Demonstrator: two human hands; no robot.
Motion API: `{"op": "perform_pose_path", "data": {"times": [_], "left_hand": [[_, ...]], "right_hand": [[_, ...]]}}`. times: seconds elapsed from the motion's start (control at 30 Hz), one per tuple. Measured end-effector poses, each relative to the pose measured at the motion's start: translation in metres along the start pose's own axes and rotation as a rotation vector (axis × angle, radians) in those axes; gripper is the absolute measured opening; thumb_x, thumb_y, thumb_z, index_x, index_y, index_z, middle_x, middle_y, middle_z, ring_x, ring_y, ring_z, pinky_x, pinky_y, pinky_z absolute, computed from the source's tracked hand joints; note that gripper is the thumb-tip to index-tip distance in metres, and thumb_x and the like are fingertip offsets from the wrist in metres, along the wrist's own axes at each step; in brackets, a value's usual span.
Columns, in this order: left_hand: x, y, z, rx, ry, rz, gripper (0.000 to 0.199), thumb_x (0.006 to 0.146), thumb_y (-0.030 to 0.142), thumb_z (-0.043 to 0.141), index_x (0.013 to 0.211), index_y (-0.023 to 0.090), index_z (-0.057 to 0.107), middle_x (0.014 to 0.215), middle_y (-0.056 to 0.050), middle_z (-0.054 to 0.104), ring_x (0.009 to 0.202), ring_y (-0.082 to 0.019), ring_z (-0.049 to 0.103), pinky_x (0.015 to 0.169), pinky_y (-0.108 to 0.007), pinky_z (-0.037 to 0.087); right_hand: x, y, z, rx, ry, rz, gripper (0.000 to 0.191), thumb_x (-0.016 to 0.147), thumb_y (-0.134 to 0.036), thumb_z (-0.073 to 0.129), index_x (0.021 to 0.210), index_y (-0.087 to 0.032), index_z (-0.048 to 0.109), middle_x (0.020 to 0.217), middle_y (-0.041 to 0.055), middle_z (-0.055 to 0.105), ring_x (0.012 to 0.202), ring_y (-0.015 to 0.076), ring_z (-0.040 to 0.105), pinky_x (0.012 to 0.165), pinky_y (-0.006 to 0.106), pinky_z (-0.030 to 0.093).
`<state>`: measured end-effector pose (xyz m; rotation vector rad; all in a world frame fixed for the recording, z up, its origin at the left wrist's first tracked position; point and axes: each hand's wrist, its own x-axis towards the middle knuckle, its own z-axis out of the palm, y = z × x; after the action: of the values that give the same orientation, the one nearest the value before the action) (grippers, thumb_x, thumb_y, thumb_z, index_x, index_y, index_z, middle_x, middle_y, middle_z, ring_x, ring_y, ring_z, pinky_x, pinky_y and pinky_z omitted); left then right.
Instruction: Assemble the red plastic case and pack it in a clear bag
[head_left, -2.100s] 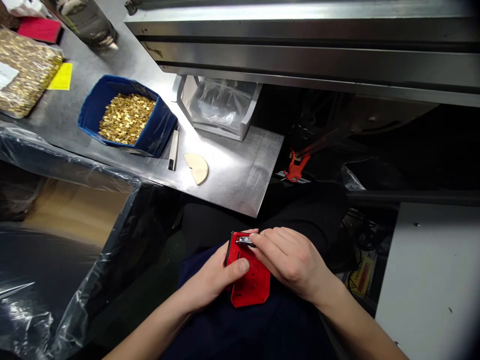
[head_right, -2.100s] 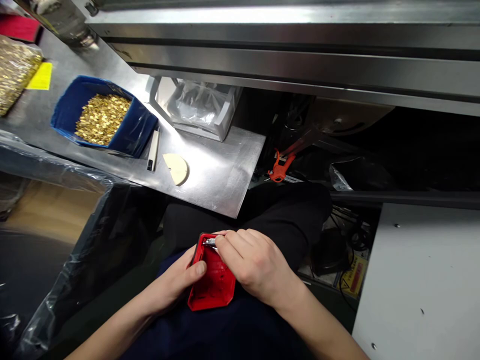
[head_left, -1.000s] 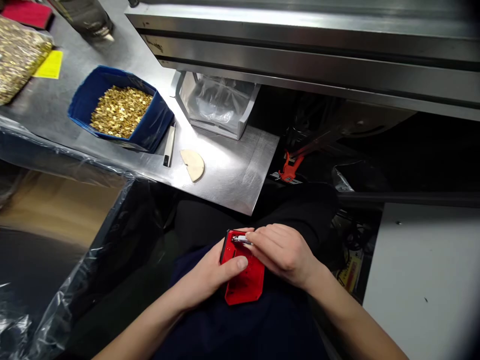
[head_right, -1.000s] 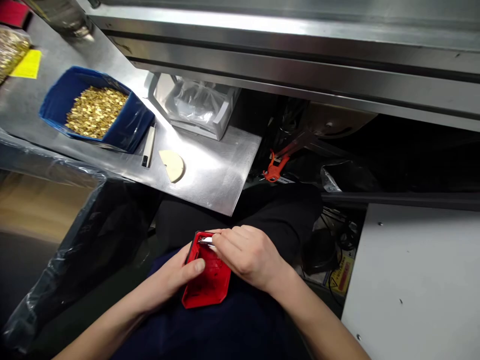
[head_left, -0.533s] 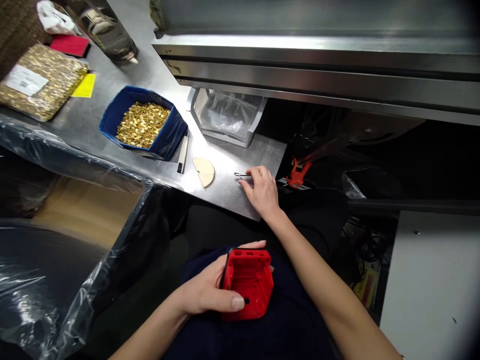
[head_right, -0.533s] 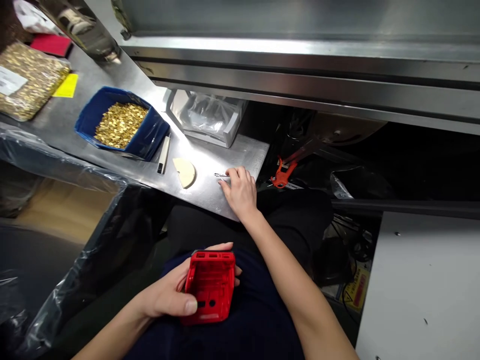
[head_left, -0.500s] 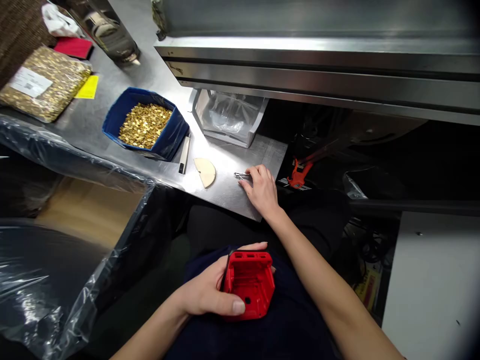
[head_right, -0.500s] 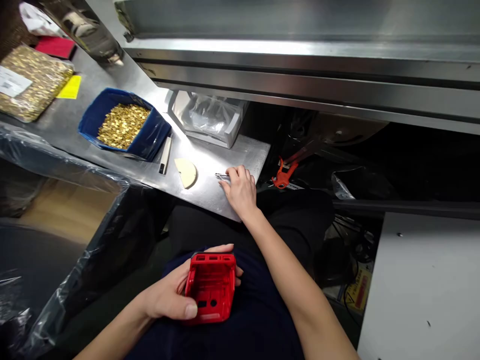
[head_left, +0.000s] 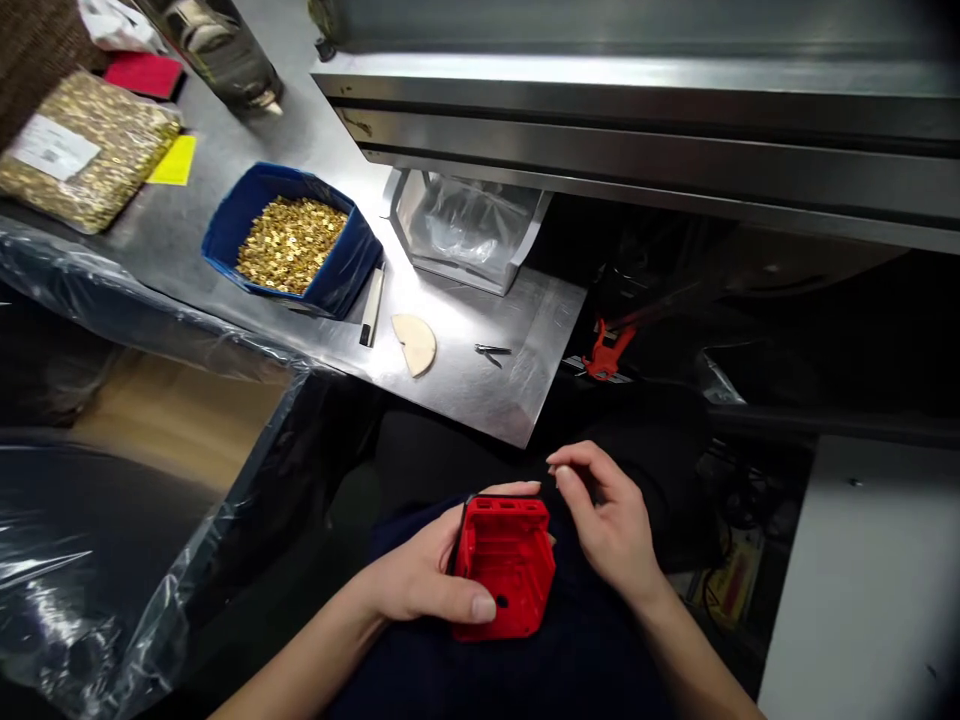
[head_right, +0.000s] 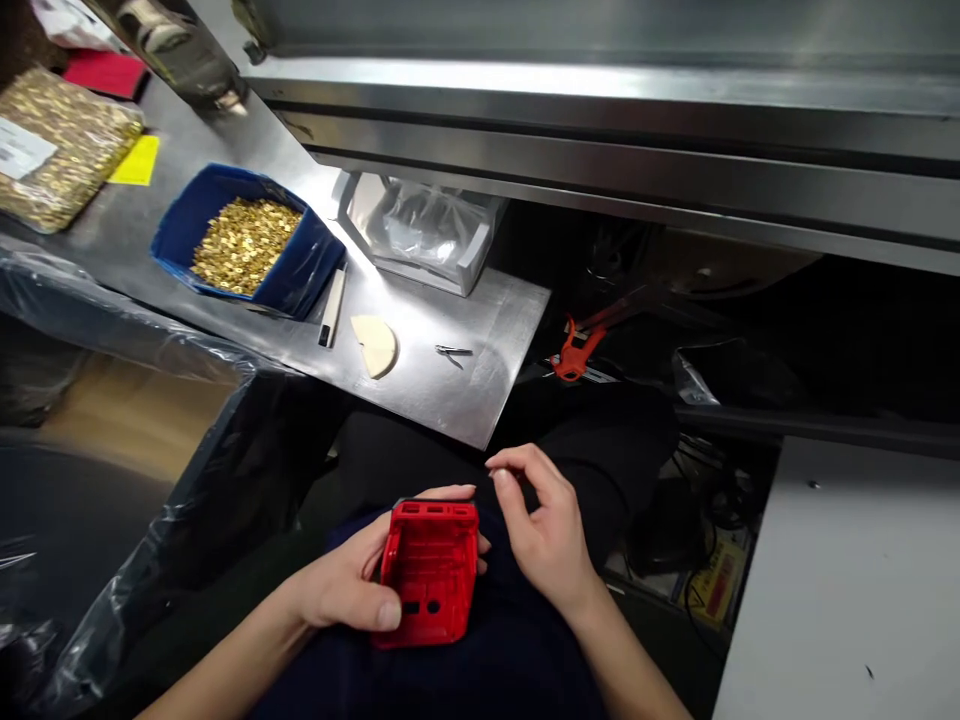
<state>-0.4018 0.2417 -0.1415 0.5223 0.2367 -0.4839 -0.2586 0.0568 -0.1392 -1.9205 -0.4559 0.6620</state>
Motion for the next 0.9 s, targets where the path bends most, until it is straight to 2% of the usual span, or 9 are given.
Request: {"op": "perform_pose_path", "data": {"times": [0.1, 0.2, 0.3, 0.4, 0.6, 0.8, 0.9], "left_hand": [[0.007, 0.004, 0.000, 0.032, -0.025, -0.018, 0.089, 0.078, 0.034, 0.085, 0.153, 0.025, 0.037, 0.138, -0.017, 0.062, 0.125, -0.036, 0.061, 0.106, -0.054, 0.047], [0.012, 0.006, 0.000, 0.077, -0.056, -0.053, 0.074, 0.078, 0.034, 0.084, 0.142, 0.019, 0.050, 0.122, -0.013, 0.067, 0.107, -0.026, 0.064, 0.094, -0.039, 0.052], [0.014, 0.006, 0.000, 0.092, -0.044, -0.072, 0.062, 0.077, 0.035, 0.084, 0.130, 0.015, 0.059, 0.109, -0.009, 0.067, 0.092, -0.018, 0.061, 0.084, -0.028, 0.050], [0.013, 0.004, 0.002, 0.075, -0.016, -0.055, 0.056, 0.076, 0.035, 0.085, 0.123, 0.015, 0.062, 0.100, -0.005, 0.064, 0.084, -0.014, 0.057, 0.077, -0.023, 0.048], [0.012, 0.000, 0.007, 0.068, 0.009, -0.017, 0.056, 0.077, 0.037, 0.084, 0.123, 0.015, 0.060, 0.094, -0.004, 0.065, 0.086, -0.016, 0.060, 0.079, -0.025, 0.050], [0.013, 0.001, 0.007, 0.074, 0.028, -0.029, 0.054, 0.077, 0.039, 0.084, 0.120, 0.015, 0.062, 0.098, -0.006, 0.067, 0.083, -0.015, 0.059, 0.075, -0.024, 0.049], [0.012, 0.000, 0.006, 0.068, 0.054, -0.058, 0.059, 0.075, 0.043, 0.084, 0.121, 0.014, 0.062, 0.097, -0.007, 0.069, 0.082, -0.017, 0.061, 0.076, -0.027, 0.049]], "right_hand": [[-0.011, -0.013, -0.003, 0.149, -0.105, 0.008, 0.016, 0.102, -0.030, 0.056, 0.110, -0.026, 0.069, 0.102, 0.0027, 0.071, 0.097, 0.0185, 0.068, 0.086, 0.031, 0.053], [-0.002, -0.024, 0.000, 0.225, -0.145, -0.025, 0.015, 0.102, -0.030, 0.057, 0.107, -0.026, 0.071, 0.104, 0.0024, 0.073, 0.099, 0.0184, 0.069, 0.089, 0.031, 0.053], [0.007, -0.027, 0.007, 0.286, -0.188, -0.058, 0.017, 0.103, -0.030, 0.057, 0.098, -0.024, 0.072, 0.094, 0.0017, 0.074, 0.089, 0.0169, 0.070, 0.082, 0.030, 0.054], [0.007, -0.023, 0.017, 0.328, -0.133, -0.066, 0.019, 0.101, -0.032, 0.060, 0.090, -0.022, 0.071, 0.086, 0.0014, 0.073, 0.080, 0.0160, 0.069, 0.074, 0.029, 0.053], [-0.002, -0.014, 0.023, 0.339, 0.039, -0.050, 0.028, 0.101, -0.037, 0.060, 0.078, -0.021, 0.063, 0.074, -0.0013, 0.060, 0.066, 0.0125, 0.056, 0.062, 0.027, 0.044], [0.001, -0.012, 0.024, 0.364, -0.065, -0.097, 0.031, 0.105, -0.038, 0.052, 0.088, -0.021, 0.071, 0.085, 0.0043, 0.071, 0.078, 0.0184, 0.067, 0.071, 0.032, 0.050], [-0.001, -0.006, 0.027, 0.322, 0.008, -0.126, 0.034, 0.104, -0.040, 0.054, 0.078, -0.021, 0.065, 0.077, 0.0021, 0.064, 0.071, 0.0166, 0.060, 0.067, 0.032, 0.047]]}}
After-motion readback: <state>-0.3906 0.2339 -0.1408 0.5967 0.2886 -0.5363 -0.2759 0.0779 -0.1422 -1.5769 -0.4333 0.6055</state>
